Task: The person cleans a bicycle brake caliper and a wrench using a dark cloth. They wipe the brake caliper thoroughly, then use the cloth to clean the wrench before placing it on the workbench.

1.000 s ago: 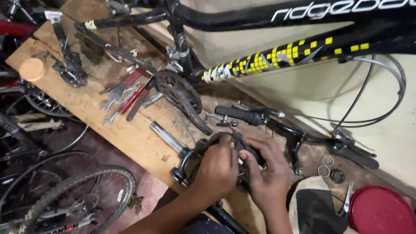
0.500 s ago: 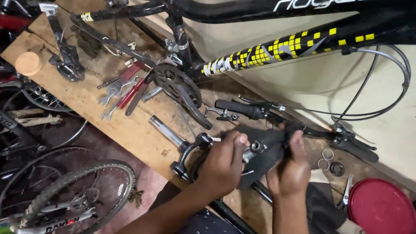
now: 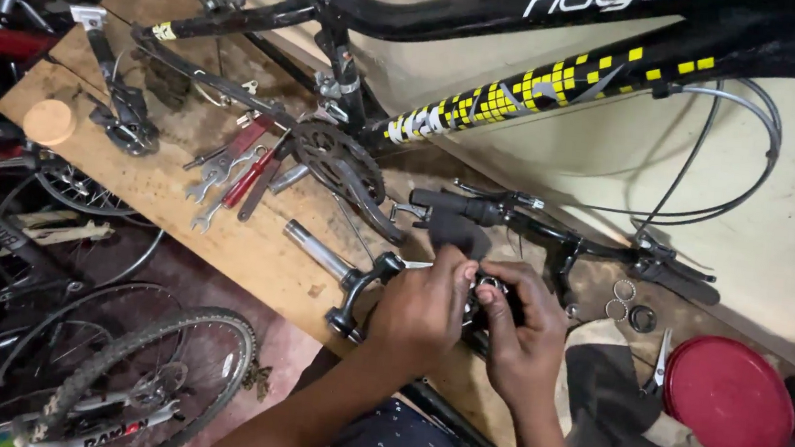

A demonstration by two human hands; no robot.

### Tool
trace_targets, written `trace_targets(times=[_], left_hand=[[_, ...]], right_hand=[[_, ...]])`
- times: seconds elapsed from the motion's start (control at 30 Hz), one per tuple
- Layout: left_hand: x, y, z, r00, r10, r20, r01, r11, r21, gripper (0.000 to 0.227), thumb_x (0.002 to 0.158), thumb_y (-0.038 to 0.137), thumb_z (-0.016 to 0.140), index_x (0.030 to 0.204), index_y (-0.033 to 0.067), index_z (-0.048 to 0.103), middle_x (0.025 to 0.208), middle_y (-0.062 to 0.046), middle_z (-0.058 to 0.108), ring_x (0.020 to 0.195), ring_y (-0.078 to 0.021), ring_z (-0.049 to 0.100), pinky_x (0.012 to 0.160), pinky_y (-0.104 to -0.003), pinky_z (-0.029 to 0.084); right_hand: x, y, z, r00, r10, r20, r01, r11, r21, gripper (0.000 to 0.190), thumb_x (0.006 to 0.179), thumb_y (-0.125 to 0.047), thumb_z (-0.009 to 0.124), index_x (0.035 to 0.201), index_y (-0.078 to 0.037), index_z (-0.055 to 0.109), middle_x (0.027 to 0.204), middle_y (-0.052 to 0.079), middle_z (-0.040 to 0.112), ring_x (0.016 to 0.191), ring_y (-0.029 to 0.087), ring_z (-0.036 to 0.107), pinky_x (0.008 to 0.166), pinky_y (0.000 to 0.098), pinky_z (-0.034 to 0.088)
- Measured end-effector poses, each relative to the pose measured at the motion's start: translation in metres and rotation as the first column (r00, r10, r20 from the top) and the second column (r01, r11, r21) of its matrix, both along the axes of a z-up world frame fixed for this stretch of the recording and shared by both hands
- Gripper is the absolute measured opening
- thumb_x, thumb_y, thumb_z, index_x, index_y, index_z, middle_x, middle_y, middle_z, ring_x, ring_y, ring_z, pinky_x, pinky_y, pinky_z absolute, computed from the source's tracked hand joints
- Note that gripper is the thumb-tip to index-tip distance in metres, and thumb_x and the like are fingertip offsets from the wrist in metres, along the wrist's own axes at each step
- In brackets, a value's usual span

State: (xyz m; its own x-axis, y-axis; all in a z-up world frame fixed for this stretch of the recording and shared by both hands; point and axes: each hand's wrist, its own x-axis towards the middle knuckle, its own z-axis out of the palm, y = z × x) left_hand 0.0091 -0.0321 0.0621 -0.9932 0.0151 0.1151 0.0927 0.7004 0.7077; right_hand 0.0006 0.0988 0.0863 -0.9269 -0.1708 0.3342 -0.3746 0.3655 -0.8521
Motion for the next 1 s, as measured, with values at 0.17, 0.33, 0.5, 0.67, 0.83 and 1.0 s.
trace_targets(times=[0.17,0.33,0.5,0.67,0.83,1.0], left_hand=[[-0.001,-0.004,0.002,1.0,-0.005,0.005,0.005,1.0,0.021,0.026,0.103,0.03,0.037,0.102,0.0088,0.051,0.061,-0.016,0.063,0.05,-0.0402,0.061,0.043,-0.051,0.041],[0.002,0.002,0.013,0.969,0.107,-0.223,-0.12,0.992,-0.044,0.022,0.104,0.029,0.038,0.092,0.0134,0.047,0.048,-0.012,0.057,0.042,-0.034,0.063,0.042,-0.045,0.05],[0.006,0.009,0.008,0.947,0.172,-0.273,-0.118,0.972,0.203,0.021,0.104,0.021,0.034,0.094,0.0107,0.048,0.047,-0.014,0.057,0.039,-0.0377,0.06,0.039,-0.044,0.048],[-0.002,0.011,0.008,0.921,0.225,-0.317,-0.183,0.971,0.156,0.02,0.105,0.021,0.035,0.095,0.0111,0.05,0.047,-0.012,0.056,0.04,-0.0352,0.06,0.039,-0.042,0.049],[-0.005,0.01,0.012,0.937,0.253,-0.242,-0.211,0.96,0.186,0.02,0.104,0.018,0.035,0.098,0.005,0.049,0.047,-0.02,0.055,0.045,-0.0457,0.06,0.042,-0.054,0.044],[-0.004,0.022,0.007,0.947,0.305,-0.104,-0.262,0.916,0.304,0.023,0.104,0.025,0.032,0.106,0.0128,0.052,0.05,-0.01,0.062,0.053,-0.0363,0.068,0.05,-0.042,0.053]], right_hand=[[-0.006,0.01,-0.015,0.987,0.009,0.163,0.025,0.978,-0.207,0.017,0.084,-0.011,0.072,0.099,-0.003,0.07,0.097,0.009,0.071,0.093,0.018,0.067,0.085,0.0279,0.053],[-0.008,0.018,-0.075,0.922,0.055,0.384,0.159,0.85,-0.502,0.02,0.088,-0.017,0.073,0.095,0.0,0.066,0.062,0.003,0.062,0.056,0.005,0.05,0.055,0.0189,0.045],[-0.01,0.013,-0.081,0.878,0.233,0.419,0.287,0.445,-0.848,0.026,0.097,-0.024,0.06,0.11,-0.001,0.061,0.092,0.017,0.07,0.083,0.022,0.07,0.076,0.0327,0.057],[0.005,-0.02,-0.026,0.857,0.196,0.477,0.282,0.597,-0.751,0.027,0.091,-0.019,0.062,0.113,-0.004,0.064,0.098,0.01,0.066,0.087,0.018,0.063,0.08,0.0324,0.055],[-0.001,-0.014,-0.045,0.905,0.062,0.42,0.207,0.799,-0.565,0.012,0.082,-0.009,0.074,0.093,-0.004,0.069,0.078,0.003,0.063,0.071,0.01,0.056,0.065,0.0238,0.049],[-0.02,-0.004,-0.032,0.906,-0.001,0.424,0.271,0.769,-0.579,0.041,0.075,-0.001,0.076,0.116,-0.002,0.068,0.092,0.002,0.063,0.085,0.012,0.063,0.082,0.0246,0.054]])
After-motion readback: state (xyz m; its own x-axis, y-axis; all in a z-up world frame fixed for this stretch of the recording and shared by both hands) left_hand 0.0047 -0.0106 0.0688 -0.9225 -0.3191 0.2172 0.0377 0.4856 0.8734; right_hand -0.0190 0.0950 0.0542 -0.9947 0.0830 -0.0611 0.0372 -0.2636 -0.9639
